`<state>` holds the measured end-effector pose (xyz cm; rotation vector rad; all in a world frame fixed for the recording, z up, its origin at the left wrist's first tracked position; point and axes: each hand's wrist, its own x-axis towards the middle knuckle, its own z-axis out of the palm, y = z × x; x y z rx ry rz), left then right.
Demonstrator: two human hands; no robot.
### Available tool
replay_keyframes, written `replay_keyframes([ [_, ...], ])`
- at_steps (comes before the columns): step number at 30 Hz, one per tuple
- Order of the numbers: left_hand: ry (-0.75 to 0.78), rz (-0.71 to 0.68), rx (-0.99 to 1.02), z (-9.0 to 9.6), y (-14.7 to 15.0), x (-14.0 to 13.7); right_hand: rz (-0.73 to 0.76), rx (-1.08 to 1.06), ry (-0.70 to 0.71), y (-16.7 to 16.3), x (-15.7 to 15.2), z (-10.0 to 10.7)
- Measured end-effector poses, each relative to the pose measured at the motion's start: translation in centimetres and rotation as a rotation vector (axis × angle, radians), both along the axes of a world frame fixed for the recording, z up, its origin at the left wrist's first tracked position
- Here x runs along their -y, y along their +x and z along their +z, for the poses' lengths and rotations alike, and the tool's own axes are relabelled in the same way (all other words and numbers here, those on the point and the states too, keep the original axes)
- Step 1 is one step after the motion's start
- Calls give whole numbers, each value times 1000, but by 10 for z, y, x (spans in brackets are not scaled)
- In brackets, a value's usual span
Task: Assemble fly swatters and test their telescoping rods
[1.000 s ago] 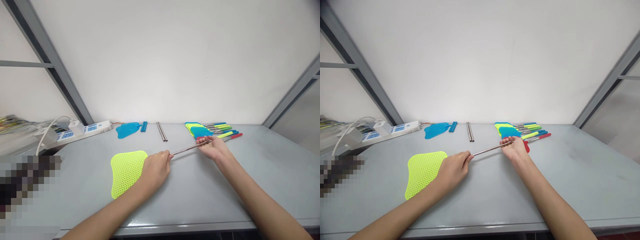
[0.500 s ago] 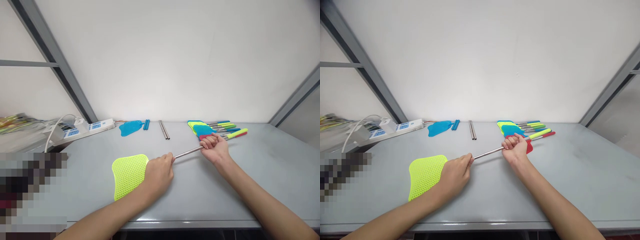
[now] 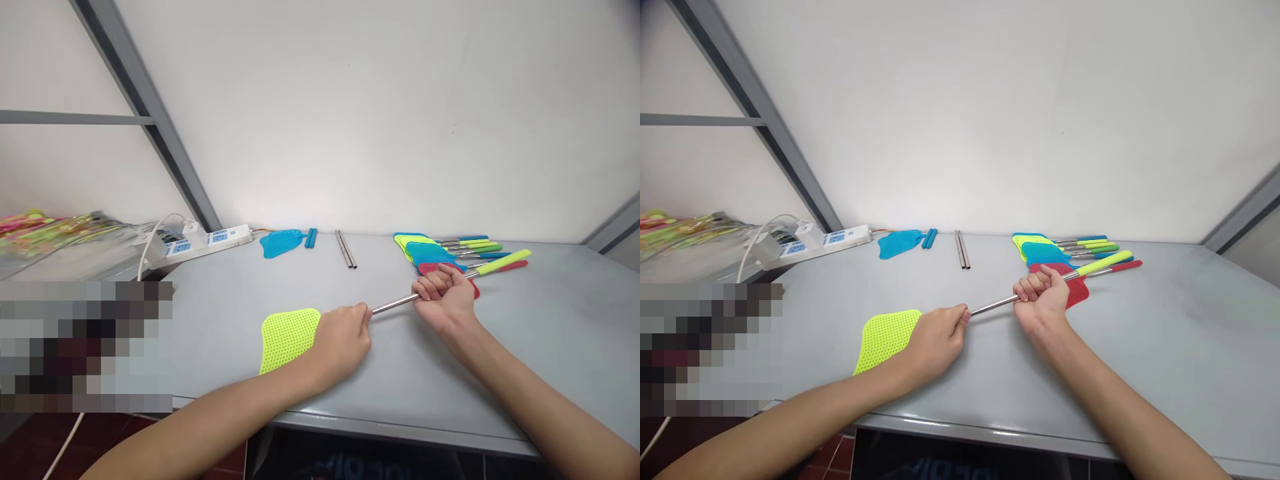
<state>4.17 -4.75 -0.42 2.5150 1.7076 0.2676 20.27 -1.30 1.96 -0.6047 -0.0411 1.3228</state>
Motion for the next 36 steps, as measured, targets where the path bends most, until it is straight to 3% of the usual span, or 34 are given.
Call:
replay_keyframes([
  [6,21,-32,35,6,3,-2,80,-5,52,10,-4,4],
  [12,126,-54,-39,7,-5,-15,175,86,-283,21,-16,2],
  [18,165,-56,-99,9,-8,-21,179,63,-378,32,-24,1],
  [29,161,-68,-76,7,-5,-18,203,-88,-258,40,-25,9],
  [36,151,-23,-43,4,-8,-11,81,-75,-162,26,-24,-5],
])
